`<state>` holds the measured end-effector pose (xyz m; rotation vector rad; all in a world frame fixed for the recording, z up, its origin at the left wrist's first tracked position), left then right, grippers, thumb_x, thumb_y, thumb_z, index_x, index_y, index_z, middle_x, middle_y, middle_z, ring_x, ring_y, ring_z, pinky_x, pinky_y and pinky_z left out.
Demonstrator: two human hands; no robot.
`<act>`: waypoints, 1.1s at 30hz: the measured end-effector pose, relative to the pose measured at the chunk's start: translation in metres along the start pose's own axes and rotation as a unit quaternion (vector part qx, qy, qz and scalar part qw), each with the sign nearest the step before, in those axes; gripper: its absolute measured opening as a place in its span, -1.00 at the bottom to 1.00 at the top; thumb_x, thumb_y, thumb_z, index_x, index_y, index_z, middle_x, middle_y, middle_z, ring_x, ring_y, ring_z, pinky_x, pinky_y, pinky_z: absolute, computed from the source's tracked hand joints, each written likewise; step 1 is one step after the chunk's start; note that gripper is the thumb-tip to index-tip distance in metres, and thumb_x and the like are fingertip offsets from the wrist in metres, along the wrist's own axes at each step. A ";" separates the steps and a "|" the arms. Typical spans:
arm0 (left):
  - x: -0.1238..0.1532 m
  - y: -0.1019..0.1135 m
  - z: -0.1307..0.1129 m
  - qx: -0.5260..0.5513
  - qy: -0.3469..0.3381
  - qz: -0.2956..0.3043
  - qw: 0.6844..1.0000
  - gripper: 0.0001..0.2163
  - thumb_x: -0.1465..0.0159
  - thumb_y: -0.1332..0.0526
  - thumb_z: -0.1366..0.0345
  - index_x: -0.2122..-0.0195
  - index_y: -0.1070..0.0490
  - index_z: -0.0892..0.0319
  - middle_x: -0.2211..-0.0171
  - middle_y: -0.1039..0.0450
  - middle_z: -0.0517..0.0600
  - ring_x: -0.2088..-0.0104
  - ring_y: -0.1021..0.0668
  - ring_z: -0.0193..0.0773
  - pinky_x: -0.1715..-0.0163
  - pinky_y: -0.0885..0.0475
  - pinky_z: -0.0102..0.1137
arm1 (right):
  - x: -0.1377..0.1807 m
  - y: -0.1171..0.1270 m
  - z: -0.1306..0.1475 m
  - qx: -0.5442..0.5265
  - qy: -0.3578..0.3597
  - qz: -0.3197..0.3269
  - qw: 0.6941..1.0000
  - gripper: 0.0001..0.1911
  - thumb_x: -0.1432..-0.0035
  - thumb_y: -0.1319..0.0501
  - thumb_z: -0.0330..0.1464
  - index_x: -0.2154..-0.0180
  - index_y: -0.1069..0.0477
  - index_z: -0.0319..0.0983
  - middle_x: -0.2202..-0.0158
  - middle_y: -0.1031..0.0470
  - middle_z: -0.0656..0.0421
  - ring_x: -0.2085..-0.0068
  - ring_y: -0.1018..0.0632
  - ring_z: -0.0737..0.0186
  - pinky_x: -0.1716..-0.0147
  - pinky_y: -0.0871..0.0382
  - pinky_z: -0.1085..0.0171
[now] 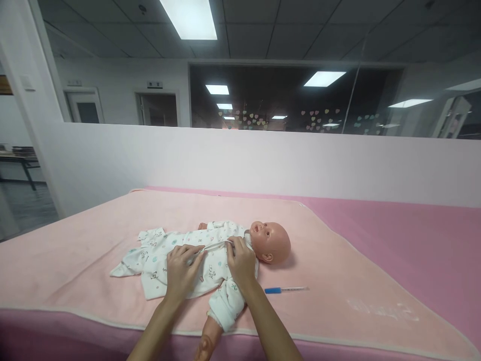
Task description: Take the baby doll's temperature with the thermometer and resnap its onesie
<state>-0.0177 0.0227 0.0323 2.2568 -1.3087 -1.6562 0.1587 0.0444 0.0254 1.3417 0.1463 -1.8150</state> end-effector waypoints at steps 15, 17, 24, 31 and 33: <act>0.001 -0.002 -0.002 0.018 0.005 0.022 1.000 -0.86 -0.14 -0.14 0.34 0.37 -0.49 0.01 0.39 -0.47 -0.08 0.28 -0.42 -0.21 0.19 -0.17 -0.27 | -0.002 0.002 0.003 0.004 0.001 0.002 1.000 -0.79 -0.20 0.02 -0.35 0.32 -0.37 -0.21 0.38 -0.49 0.15 0.37 -0.48 0.27 0.37 -0.27 0.36; 0.000 -0.001 -0.003 0.006 0.009 0.018 1.000 -0.87 -0.14 -0.16 0.29 0.31 -0.48 0.01 0.36 -0.46 -0.08 0.26 -0.42 -0.20 0.19 -0.17 -0.27 | -0.002 0.002 0.002 0.003 0.001 -0.001 1.000 -0.79 -0.20 0.02 -0.35 0.32 -0.37 -0.21 0.38 -0.49 0.15 0.38 -0.48 0.28 0.38 -0.26 0.36; 0.000 -0.004 -0.004 -0.012 0.002 0.035 0.999 -0.82 -0.18 -0.13 0.15 0.27 -0.47 0.03 0.33 -0.46 -0.05 0.26 -0.40 -0.18 0.20 -0.17 -0.26 | -0.001 0.003 0.002 -0.001 0.001 -0.010 1.000 -0.78 -0.20 0.03 -0.34 0.33 -0.37 -0.22 0.39 -0.49 0.15 0.39 -0.47 0.29 0.39 -0.26 0.36; 0.000 -0.004 -0.003 -0.007 -0.001 0.032 0.999 -0.78 -0.19 -0.12 0.11 0.27 -0.48 0.04 0.34 -0.48 -0.03 0.27 -0.40 -0.18 0.21 -0.18 -0.26 | -0.002 0.004 0.002 0.000 0.000 -0.010 1.000 -0.79 -0.20 0.01 -0.34 0.34 -0.36 -0.21 0.39 -0.49 0.16 0.39 -0.48 0.29 0.38 -0.27 0.36; 0.000 -0.004 -0.003 -0.005 -0.001 0.033 0.999 -0.78 -0.20 -0.11 0.11 0.28 -0.49 0.04 0.35 -0.48 -0.03 0.27 -0.40 -0.18 0.21 -0.18 -0.25 | -0.002 0.003 0.002 -0.001 -0.001 -0.008 1.000 -0.79 -0.20 0.02 -0.34 0.34 -0.36 -0.21 0.39 -0.49 0.16 0.39 -0.48 0.29 0.39 -0.27 0.36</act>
Point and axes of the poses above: each hand's wrist, its own x-axis away from the middle knuckle, its own y-axis out of the back of the hand, z = x × y, the point moved 9 cm from there along -x, towards the middle knuckle
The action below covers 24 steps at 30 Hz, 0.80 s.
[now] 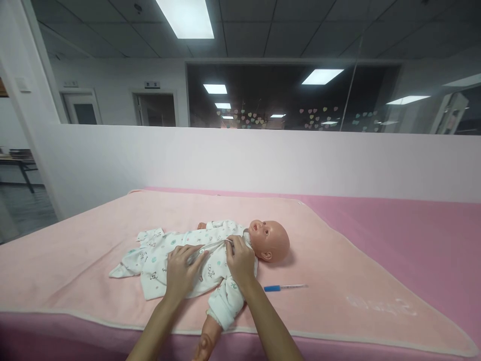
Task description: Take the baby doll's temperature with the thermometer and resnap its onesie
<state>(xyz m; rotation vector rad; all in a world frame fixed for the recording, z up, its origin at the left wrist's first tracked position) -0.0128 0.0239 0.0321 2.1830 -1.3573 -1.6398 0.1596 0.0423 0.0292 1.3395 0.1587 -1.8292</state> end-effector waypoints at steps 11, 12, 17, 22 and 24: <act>0.000 0.003 0.000 0.035 0.013 0.005 0.999 -0.76 -0.25 -0.05 0.17 0.36 -0.51 0.04 0.44 -0.47 -0.08 0.35 -0.42 -0.26 0.23 -0.20 -0.29 | 0.001 -0.002 0.001 0.005 0.004 0.007 1.000 -0.79 -0.20 0.02 -0.34 0.33 -0.37 -0.21 0.38 -0.49 0.15 0.38 -0.48 0.27 0.38 -0.27 0.35; 0.000 0.004 -0.001 0.033 0.010 0.000 0.999 -0.76 -0.24 -0.05 0.17 0.37 -0.51 0.04 0.44 -0.47 -0.08 0.35 -0.43 -0.26 0.23 -0.21 -0.30 | 0.001 -0.001 0.002 0.005 0.006 0.006 1.000 -0.79 -0.20 0.02 -0.35 0.33 -0.37 -0.21 0.38 -0.49 0.15 0.38 -0.48 0.28 0.38 -0.27 0.35; 0.001 0.003 0.000 0.033 0.003 -0.015 0.999 -0.78 -0.22 -0.08 0.15 0.35 -0.50 0.07 0.43 -0.46 -0.05 0.34 -0.43 -0.24 0.22 -0.22 -0.29 | 0.000 0.000 0.003 0.013 0.013 -0.002 1.000 -0.79 -0.19 0.02 -0.35 0.34 -0.37 -0.21 0.40 -0.49 0.16 0.40 -0.48 0.30 0.40 -0.28 0.37; 0.002 0.005 0.002 0.024 0.004 -0.041 0.999 -0.81 -0.19 -0.12 0.17 0.34 -0.51 0.06 0.49 -0.43 -0.05 0.38 -0.43 -0.23 0.24 -0.24 -0.29 | 0.001 -0.002 0.001 0.008 0.010 0.007 1.000 -0.80 -0.19 0.01 -0.33 0.33 -0.37 -0.20 0.39 -0.49 0.15 0.38 -0.48 0.28 0.37 -0.28 0.35; 0.003 0.007 0.001 0.031 0.003 -0.050 0.998 -0.83 -0.18 -0.12 0.24 0.40 -0.51 0.05 0.52 -0.41 -0.06 0.40 -0.43 -0.24 0.26 -0.24 -0.30 | 0.001 -0.003 0.000 0.007 0.006 0.012 1.000 -0.81 -0.19 0.00 -0.34 0.32 -0.37 -0.20 0.38 -0.49 0.16 0.37 -0.48 0.27 0.36 -0.28 0.35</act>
Point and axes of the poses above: each hand's wrist, its own x-axis away from the middle knuckle, its own y-axis out of the back of the hand, z = x × y, the point moved 9 cm from there along -x, towards the middle knuckle
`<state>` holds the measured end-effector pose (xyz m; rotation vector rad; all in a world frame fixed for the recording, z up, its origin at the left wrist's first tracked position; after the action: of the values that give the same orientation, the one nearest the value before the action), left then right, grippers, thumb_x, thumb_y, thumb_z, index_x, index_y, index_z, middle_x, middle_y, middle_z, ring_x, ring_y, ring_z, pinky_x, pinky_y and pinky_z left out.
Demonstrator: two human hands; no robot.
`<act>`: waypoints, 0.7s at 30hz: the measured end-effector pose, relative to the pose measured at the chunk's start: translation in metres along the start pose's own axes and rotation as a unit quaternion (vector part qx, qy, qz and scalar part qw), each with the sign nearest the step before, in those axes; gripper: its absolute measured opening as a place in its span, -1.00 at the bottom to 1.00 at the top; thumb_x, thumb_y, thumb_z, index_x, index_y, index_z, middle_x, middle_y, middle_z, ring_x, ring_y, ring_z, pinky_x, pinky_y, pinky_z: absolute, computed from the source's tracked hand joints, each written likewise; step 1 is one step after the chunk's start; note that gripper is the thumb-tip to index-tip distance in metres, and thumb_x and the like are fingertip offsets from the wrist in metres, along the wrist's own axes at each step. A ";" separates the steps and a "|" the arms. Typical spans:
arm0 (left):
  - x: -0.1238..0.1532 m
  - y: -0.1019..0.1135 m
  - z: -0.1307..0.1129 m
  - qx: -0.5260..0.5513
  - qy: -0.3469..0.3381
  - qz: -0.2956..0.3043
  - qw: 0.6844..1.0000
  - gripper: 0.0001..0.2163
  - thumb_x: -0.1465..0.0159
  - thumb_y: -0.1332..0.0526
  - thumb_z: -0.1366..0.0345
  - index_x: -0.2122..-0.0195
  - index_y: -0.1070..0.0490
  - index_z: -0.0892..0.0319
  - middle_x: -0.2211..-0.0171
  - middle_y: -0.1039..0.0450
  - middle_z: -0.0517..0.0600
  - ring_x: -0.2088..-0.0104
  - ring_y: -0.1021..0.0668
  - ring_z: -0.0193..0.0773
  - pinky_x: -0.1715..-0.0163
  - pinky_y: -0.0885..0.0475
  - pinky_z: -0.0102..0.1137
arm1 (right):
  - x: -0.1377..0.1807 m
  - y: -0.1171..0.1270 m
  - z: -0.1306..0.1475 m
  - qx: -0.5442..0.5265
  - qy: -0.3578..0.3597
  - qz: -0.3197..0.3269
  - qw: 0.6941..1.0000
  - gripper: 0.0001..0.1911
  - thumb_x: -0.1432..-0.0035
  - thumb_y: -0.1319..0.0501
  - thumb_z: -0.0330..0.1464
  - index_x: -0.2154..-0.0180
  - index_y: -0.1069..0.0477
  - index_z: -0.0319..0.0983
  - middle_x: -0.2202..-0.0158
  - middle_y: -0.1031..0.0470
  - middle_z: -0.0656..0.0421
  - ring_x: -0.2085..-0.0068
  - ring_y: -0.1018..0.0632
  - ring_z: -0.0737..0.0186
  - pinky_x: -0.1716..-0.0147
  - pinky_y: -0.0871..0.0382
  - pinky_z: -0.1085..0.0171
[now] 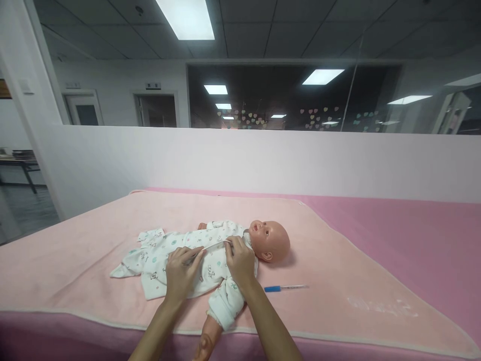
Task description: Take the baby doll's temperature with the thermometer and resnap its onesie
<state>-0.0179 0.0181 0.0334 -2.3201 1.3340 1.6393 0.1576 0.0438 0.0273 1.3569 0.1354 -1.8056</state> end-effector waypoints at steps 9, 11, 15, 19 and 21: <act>0.002 0.002 0.005 0.041 0.040 0.003 0.998 -0.84 -0.19 -0.09 0.27 0.40 -0.47 0.09 0.44 -0.46 -0.07 0.36 -0.46 -0.24 0.29 -0.30 -0.34 | -0.001 0.000 -0.001 -0.001 -0.002 0.002 1.000 -0.80 -0.20 0.01 -0.35 0.33 -0.36 -0.20 0.39 -0.49 0.15 0.37 -0.49 0.26 0.36 -0.28 0.34; 0.001 0.001 0.009 0.038 0.065 0.001 0.997 -0.80 -0.19 -0.10 0.22 0.22 -0.43 0.10 0.42 -0.46 -0.06 0.36 -0.47 -0.23 0.31 -0.31 -0.34 | -0.001 0.000 -0.001 0.002 -0.004 0.000 1.000 -0.81 -0.20 0.01 -0.35 0.33 -0.36 -0.20 0.38 -0.49 0.16 0.37 -0.49 0.27 0.36 -0.28 0.35; 0.000 -0.001 0.003 0.027 0.043 0.016 0.999 -0.77 -0.23 -0.05 0.19 0.20 -0.44 0.08 0.38 -0.44 -0.04 0.33 -0.46 -0.22 0.27 -0.29 -0.32 | -0.001 0.001 -0.001 0.002 -0.003 -0.005 1.000 -0.80 -0.20 0.01 -0.35 0.33 -0.37 -0.21 0.38 -0.49 0.15 0.36 -0.49 0.27 0.36 -0.27 0.36; 0.000 0.002 -0.002 0.020 0.033 0.011 0.999 -0.78 -0.25 -0.03 0.20 0.32 -0.45 0.11 0.36 -0.44 -0.03 0.31 -0.45 -0.23 0.25 -0.26 -0.32 | -0.001 0.002 0.000 0.001 -0.002 -0.003 1.000 -0.78 -0.20 0.02 -0.34 0.33 -0.38 -0.22 0.38 -0.50 0.15 0.36 -0.49 0.29 0.36 -0.27 0.37; 0.000 0.002 -0.001 0.008 0.035 0.009 0.999 -0.80 -0.24 -0.04 0.22 0.35 -0.43 0.13 0.36 -0.43 -0.03 0.31 -0.45 -0.23 0.23 -0.24 -0.31 | -0.001 0.001 0.000 0.001 -0.006 0.001 1.000 -0.78 -0.20 0.02 -0.33 0.33 -0.38 -0.23 0.38 -0.50 0.14 0.35 -0.49 0.28 0.35 -0.27 0.37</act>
<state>-0.0186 0.0167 0.0347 -2.3852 1.3794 1.5588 0.1583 0.0437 0.0288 1.3468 0.1271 -1.8129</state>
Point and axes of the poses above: each hand's wrist, its own x-axis away from the middle knuckle, its own y-axis out of the back of the hand, z = x × y, the point moved 9 cm from there along -x, towards the middle knuckle
